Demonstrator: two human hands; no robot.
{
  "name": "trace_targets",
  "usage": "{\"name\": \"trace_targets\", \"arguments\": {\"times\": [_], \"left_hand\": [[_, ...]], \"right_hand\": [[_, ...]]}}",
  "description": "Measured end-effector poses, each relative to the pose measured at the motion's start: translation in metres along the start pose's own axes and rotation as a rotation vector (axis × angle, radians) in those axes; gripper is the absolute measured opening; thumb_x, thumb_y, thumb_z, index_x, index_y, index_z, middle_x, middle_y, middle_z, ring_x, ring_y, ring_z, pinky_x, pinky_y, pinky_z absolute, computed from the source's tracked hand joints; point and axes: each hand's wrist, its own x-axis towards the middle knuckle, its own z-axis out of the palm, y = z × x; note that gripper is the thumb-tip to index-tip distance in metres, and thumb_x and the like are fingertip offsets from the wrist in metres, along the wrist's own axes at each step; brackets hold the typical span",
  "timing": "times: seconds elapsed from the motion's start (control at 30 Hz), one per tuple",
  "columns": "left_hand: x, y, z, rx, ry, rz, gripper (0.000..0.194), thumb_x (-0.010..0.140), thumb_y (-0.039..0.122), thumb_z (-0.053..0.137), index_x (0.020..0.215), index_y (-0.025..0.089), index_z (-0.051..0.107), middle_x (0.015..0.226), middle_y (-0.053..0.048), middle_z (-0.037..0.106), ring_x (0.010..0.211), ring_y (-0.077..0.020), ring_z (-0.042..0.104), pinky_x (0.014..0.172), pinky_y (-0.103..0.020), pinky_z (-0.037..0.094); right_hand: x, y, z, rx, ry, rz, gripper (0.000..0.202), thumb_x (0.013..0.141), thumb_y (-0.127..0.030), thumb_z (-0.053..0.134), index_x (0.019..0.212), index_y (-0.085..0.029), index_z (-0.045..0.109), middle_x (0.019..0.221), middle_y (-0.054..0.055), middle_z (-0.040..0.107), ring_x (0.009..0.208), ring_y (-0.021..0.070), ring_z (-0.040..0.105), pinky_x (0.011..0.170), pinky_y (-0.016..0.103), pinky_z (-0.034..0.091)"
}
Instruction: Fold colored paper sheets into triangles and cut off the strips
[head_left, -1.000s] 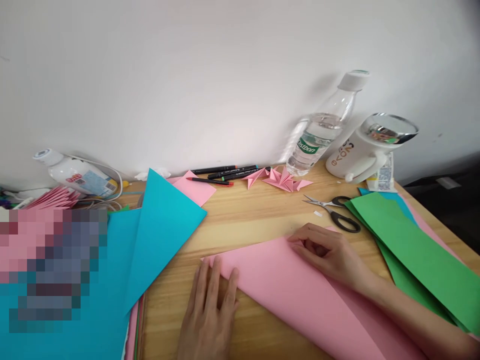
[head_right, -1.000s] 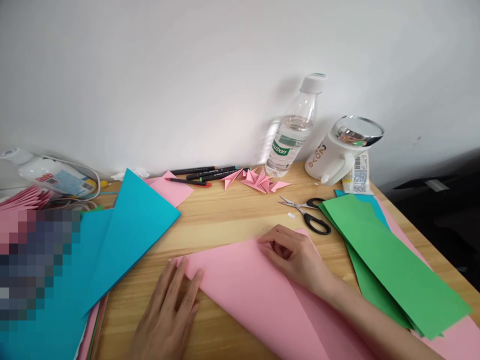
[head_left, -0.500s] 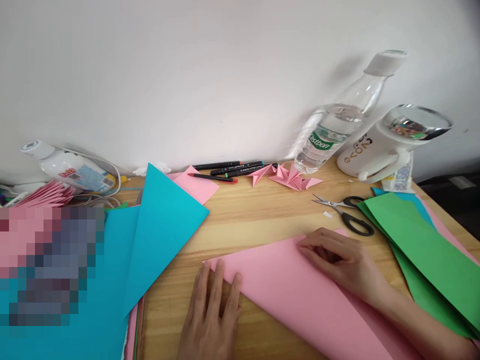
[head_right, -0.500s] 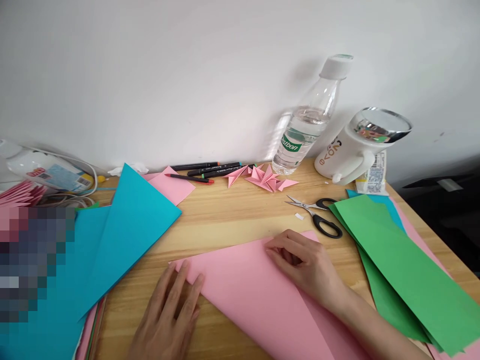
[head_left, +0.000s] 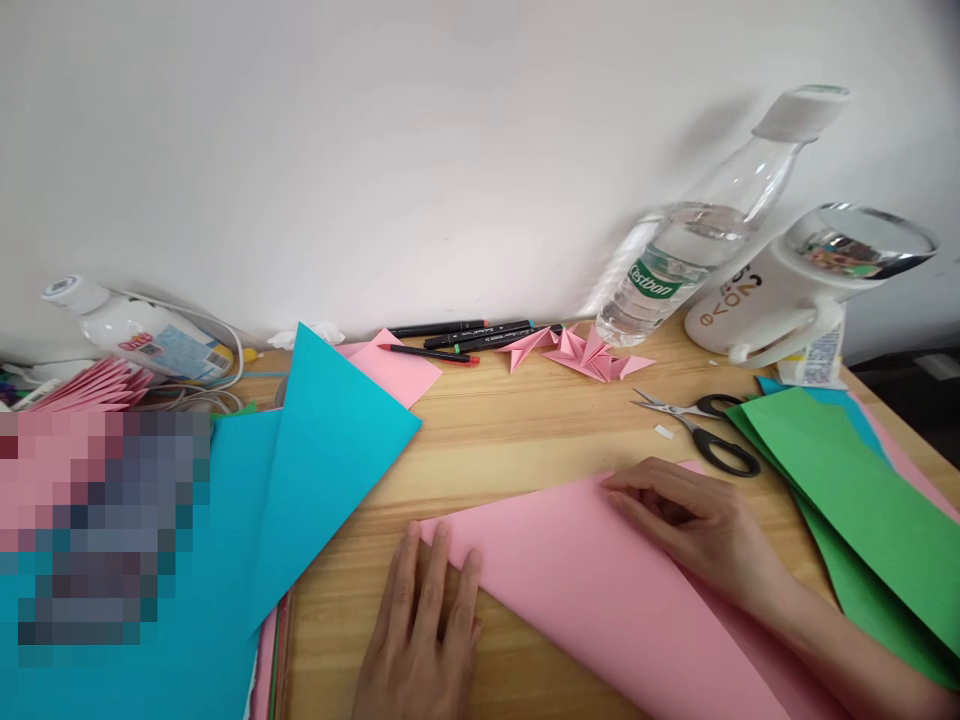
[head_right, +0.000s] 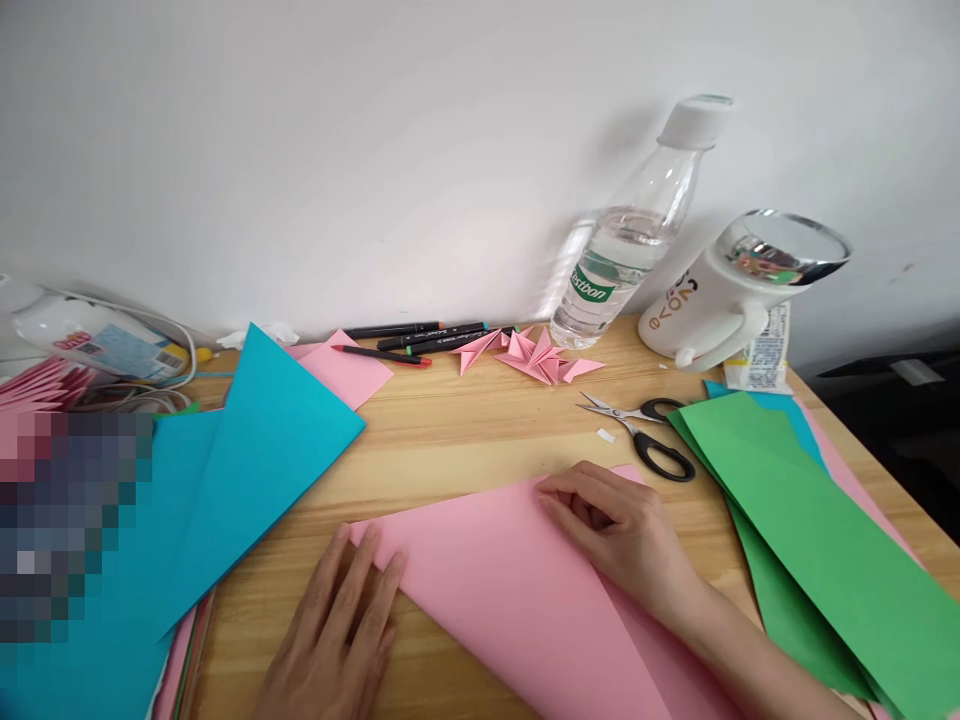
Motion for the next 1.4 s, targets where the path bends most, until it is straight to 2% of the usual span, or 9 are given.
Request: {"name": "trace_targets", "arguments": {"times": [0.17, 0.27, 0.43, 0.63, 0.83, 1.0, 1.2, 1.4], "left_hand": [[-0.0023, 0.0013, -0.0001, 0.019, -0.031, -0.011, 0.049, 0.083, 0.026, 0.049, 0.130, 0.014, 0.045, 0.130, -0.015, 0.051, 0.130, -0.0361, 0.031, 0.105, -0.044, 0.028], [-0.0038, 0.0032, -0.0001, 0.017, -0.050, -0.067, 0.055, 0.083, 0.030, 0.050, 0.135, 0.017, 0.038, 0.134, -0.019, 0.045, 0.128, -0.0368, 0.035, 0.099, -0.044, 0.037], [-0.0047, 0.0017, -0.0024, 0.034, -0.079, -0.061, 0.060, 0.083, 0.026, 0.049, 0.140, 0.019, 0.029, 0.135, -0.026, 0.038, 0.125, -0.0365, 0.039, 0.091, -0.040, 0.045], [-0.0052, 0.0000, -0.0011, 0.039, -0.083, -0.027, 0.059, 0.082, 0.026, 0.049, 0.139, 0.019, 0.032, 0.135, -0.024, 0.039, 0.127, -0.0367, 0.036, 0.092, -0.041, 0.045], [-0.0056, 0.0052, 0.0005, -0.039, -0.057, -0.123, 0.057, 0.082, 0.028, 0.049, 0.137, 0.020, 0.035, 0.137, -0.023, 0.039, 0.128, -0.0378, 0.034, 0.095, -0.043, 0.041], [-0.0073, 0.0034, 0.0000, -0.016, -0.074, -0.068, 0.057, 0.082, 0.026, 0.051, 0.137, 0.019, 0.036, 0.137, -0.023, 0.039, 0.128, -0.0377, 0.034, 0.095, -0.042, 0.041], [-0.0086, 0.0054, 0.0034, -0.066, -0.059, -0.133, 0.056, 0.081, 0.030, 0.052, 0.134, 0.021, 0.040, 0.138, -0.021, 0.039, 0.128, -0.0367, 0.034, 0.099, -0.044, 0.036], [-0.0085, 0.0063, 0.0035, -0.061, -0.042, -0.142, 0.054, 0.081, 0.030, 0.051, 0.134, 0.023, 0.040, 0.140, -0.020, 0.037, 0.128, -0.0352, 0.035, 0.098, -0.041, 0.037]], "right_hand": [[0.0014, -0.0029, 0.0004, 0.004, -0.002, 0.001, 0.012, 0.085, -0.028, 0.054, 0.085, -0.022, 0.065, 0.068, 0.000, 0.062, 0.049, 0.0093, 0.049, 0.044, 0.023, 0.037], [0.0018, -0.0032, 0.0004, 0.010, -0.007, 0.001, 0.011, 0.085, -0.027, 0.055, 0.086, -0.022, 0.064, 0.066, 0.000, 0.060, 0.049, 0.0091, 0.048, 0.043, 0.023, 0.037], [0.0024, -0.0038, 0.0003, 0.017, -0.002, 0.009, 0.009, 0.084, -0.025, 0.056, 0.085, -0.022, 0.064, 0.062, -0.002, 0.057, 0.047, 0.0085, 0.046, 0.042, 0.022, 0.035], [0.0033, -0.0053, 0.0003, 0.013, 0.029, -0.001, 0.010, 0.083, -0.027, 0.057, 0.081, -0.021, 0.065, 0.058, -0.002, 0.056, 0.045, 0.0083, 0.046, 0.041, 0.022, 0.035], [0.0020, -0.0034, 0.0000, 0.014, 0.021, 0.021, 0.013, 0.083, -0.029, 0.056, 0.079, -0.020, 0.065, 0.059, -0.001, 0.057, 0.045, 0.0087, 0.046, 0.042, 0.023, 0.036], [0.0016, -0.0021, 0.0003, 0.027, 0.010, 0.028, 0.012, 0.082, -0.028, 0.057, 0.077, -0.020, 0.065, 0.057, -0.001, 0.055, 0.045, 0.0086, 0.045, 0.041, 0.022, 0.035], [0.0021, -0.0016, 0.0007, 0.040, 0.008, 0.011, 0.011, 0.083, -0.026, 0.057, 0.077, -0.020, 0.064, 0.060, -0.001, 0.058, 0.046, 0.0086, 0.045, 0.042, 0.022, 0.035], [0.0035, -0.0032, -0.0010, 0.018, 0.005, -0.012, 0.016, 0.083, -0.025, 0.055, 0.071, -0.019, 0.064, 0.060, 0.000, 0.059, 0.046, 0.0089, 0.045, 0.042, 0.023, 0.036]]}}
